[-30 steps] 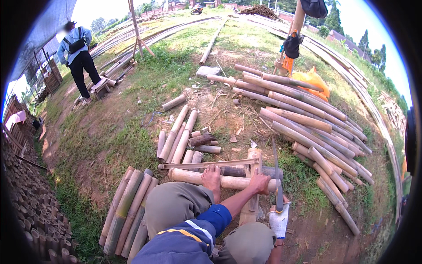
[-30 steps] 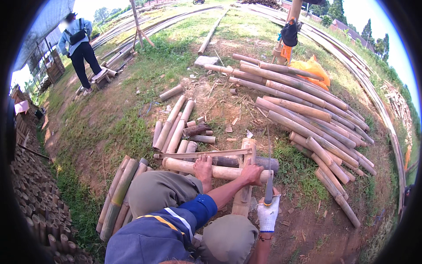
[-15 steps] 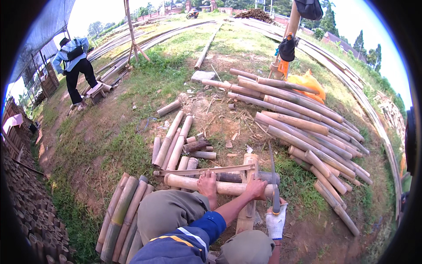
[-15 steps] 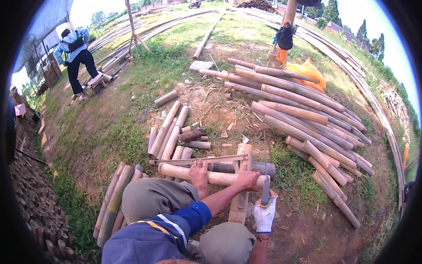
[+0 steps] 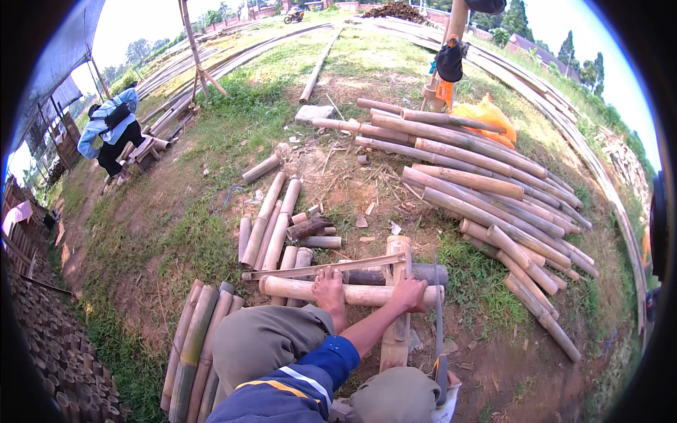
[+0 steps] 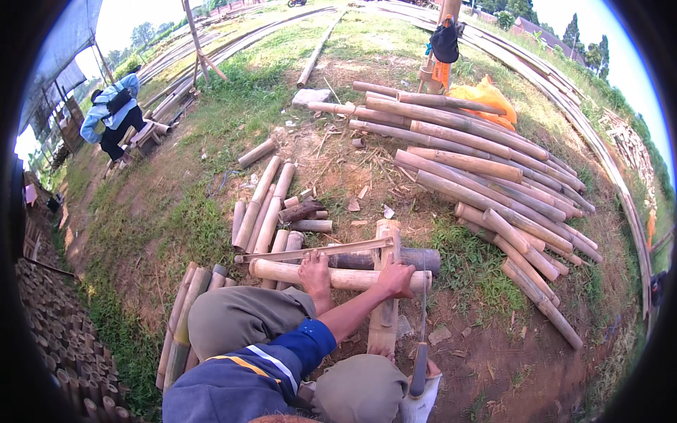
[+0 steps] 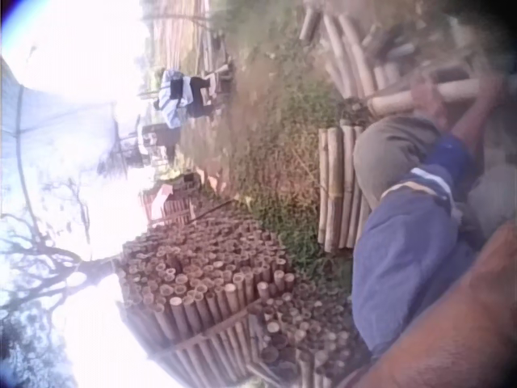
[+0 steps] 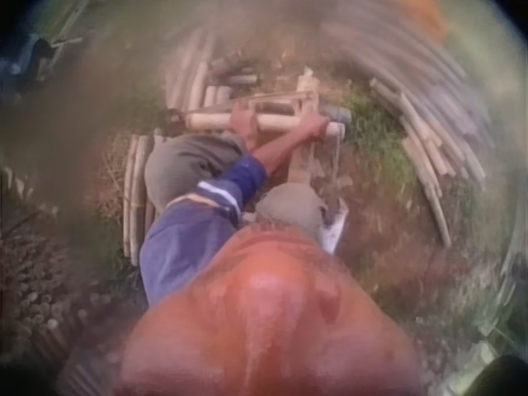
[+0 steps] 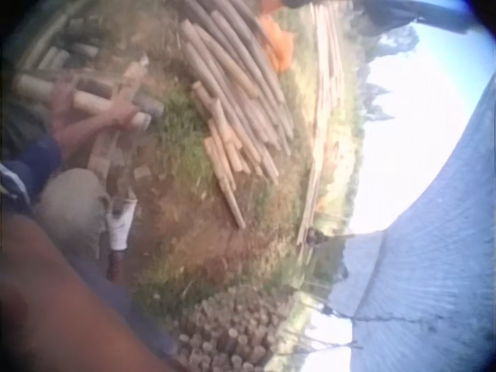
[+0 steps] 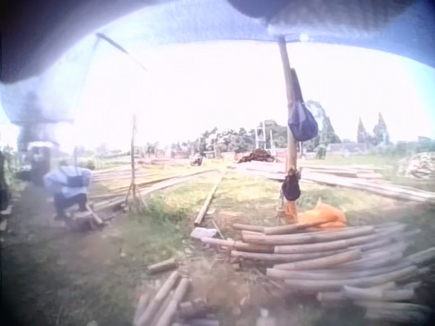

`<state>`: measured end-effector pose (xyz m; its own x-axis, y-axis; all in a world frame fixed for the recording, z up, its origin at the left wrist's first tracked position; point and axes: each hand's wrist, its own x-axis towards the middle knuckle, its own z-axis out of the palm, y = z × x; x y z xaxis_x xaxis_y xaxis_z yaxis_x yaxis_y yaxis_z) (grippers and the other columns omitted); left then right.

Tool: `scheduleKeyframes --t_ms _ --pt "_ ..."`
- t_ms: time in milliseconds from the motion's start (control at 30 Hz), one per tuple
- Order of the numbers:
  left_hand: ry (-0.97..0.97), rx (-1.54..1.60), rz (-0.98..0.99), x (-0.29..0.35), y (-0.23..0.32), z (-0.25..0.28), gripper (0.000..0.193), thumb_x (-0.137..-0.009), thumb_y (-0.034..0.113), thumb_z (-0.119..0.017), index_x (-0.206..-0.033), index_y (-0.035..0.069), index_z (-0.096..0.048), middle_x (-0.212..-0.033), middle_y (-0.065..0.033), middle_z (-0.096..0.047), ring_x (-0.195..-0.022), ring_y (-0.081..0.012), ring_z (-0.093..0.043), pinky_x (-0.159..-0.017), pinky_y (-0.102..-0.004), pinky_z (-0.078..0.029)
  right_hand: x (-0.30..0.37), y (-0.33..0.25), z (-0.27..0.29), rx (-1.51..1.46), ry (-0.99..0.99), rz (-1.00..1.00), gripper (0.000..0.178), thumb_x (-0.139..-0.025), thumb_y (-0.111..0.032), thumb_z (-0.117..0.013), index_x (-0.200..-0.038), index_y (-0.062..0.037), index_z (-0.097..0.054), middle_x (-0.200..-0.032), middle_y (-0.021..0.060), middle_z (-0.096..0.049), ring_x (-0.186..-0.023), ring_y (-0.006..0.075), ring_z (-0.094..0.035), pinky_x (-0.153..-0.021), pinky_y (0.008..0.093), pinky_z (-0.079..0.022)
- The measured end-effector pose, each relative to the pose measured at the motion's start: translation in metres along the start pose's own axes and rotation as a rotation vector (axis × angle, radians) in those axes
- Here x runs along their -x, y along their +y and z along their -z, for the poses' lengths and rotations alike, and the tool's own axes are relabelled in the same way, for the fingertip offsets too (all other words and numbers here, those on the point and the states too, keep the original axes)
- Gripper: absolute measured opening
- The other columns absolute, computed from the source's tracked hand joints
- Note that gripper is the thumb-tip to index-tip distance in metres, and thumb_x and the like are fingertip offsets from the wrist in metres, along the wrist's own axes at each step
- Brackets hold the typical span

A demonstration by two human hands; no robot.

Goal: The person sits on the ground and uses a hand saw to cut bamboo poles into shorter sections. They hold the bamboo steady with their hands and feet while sawing, then place the cut pieces aside.

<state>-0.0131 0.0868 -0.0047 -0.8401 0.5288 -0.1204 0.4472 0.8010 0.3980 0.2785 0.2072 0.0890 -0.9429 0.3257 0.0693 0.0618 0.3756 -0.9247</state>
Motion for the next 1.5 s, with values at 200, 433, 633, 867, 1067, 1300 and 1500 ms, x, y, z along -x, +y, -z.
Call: scheduleKeyframes --t_ms 200,433,633,867,1067,1300,1500 --pt "-0.062 -0.054 0.004 -0.008 0.000 0.015 0.078 -0.067 0.058 -0.090 -0.122 0.005 -0.076 -0.120 -0.0185 -0.082 -0.129 -0.0376 -0.071 -0.130 -0.0737 -0.025 -0.083 0.010 -0.025 -0.010 -0.027 0.056 0.060 -0.089 0.004 -0.065 -0.148 -0.0005 -0.054 -0.127 0.0173 -0.062 -0.112 0.0287 -0.064 -0.105 0.0427 -0.052" --pt "-0.120 -0.039 0.026 0.001 0.006 0.019 0.078 -0.068 0.055 -0.090 -0.125 0.005 -0.076 -0.121 -0.0188 -0.081 -0.135 -0.0377 -0.068 -0.129 -0.0769 -0.024 0.031 0.008 0.015 0.046 0.025 -0.081 0.059 -0.091 0.000 -0.067 -0.149 -0.0005 -0.054 -0.127 0.0153 -0.064 -0.110 0.0252 -0.064 -0.101 0.0395 -0.053" --pt "-0.026 -0.021 0.019 0.001 0.000 0.005 0.077 -0.067 0.054 -0.091 -0.124 0.005 -0.074 -0.120 -0.0189 -0.081 -0.136 -0.0378 -0.066 -0.129 -0.0758 -0.025 0.016 0.015 0.014 0.027 0.009 0.001 0.058 -0.092 -0.003 -0.068 -0.148 0.0000 -0.054 -0.125 0.0133 -0.064 -0.106 0.0224 -0.064 -0.097 0.0380 -0.055" --pt "0.073 -0.023 -0.004 0.006 0.003 -0.002 0.075 -0.068 0.051 -0.093 -0.123 0.006 -0.070 -0.121 -0.0178 -0.080 -0.133 -0.0369 -0.067 -0.128 -0.0717 -0.030 -0.108 -0.004 -0.033 -0.138 -0.053 0.066 0.060 -0.090 0.007 -0.067 -0.148 -0.0031 -0.054 -0.125 0.0141 -0.065 -0.107 0.0239 -0.065 -0.100 0.0377 -0.055" --pt "0.228 -0.044 -0.088 0.002 -0.003 -0.015 0.076 -0.069 0.044 -0.096 -0.126 0.006 -0.062 -0.121 -0.0176 -0.078 -0.132 -0.0365 -0.067 -0.129 -0.0702 -0.031 -0.109 0.008 -0.045 0.035 0.014 0.180 0.059 -0.092 0.006 -0.068 -0.149 -0.0024 -0.053 -0.132 0.0149 -0.065 -0.117 0.0241 -0.065 -0.107 0.0385 -0.053" --pt "0.080 -0.063 -0.020 -0.003 -0.006 -0.016 0.075 -0.071 0.047 -0.097 -0.124 0.007 -0.064 -0.122 -0.0180 -0.078 -0.127 -0.0337 -0.071 -0.129 -0.0637 -0.033 -0.128 -0.013 -0.055 0.129 0.053 0.222 0.058 -0.093 0.004 -0.065 -0.150 -0.0039 -0.054 -0.131 0.0141 -0.066 -0.109 0.0214 -0.066 -0.103 0.0397 -0.055" --pt "-0.019 -0.011 0.018 -0.001 0.012 -0.001 0.062 -0.070 0.037 -0.092 -0.119 0.005 -0.070 -0.104 -0.0229 -0.082 -0.108 -0.0384 -0.080 -0.133 -0.0611 -0.030 0.044 -0.023 0.018 0.198 -0.013 0.019 0.069 -0.089 -0.005 -0.072 -0.154 -0.0006 -0.052 -0.146 0.0209 -0.063 -0.132 0.0328 -0.065 -0.111 0.0409 -0.052"
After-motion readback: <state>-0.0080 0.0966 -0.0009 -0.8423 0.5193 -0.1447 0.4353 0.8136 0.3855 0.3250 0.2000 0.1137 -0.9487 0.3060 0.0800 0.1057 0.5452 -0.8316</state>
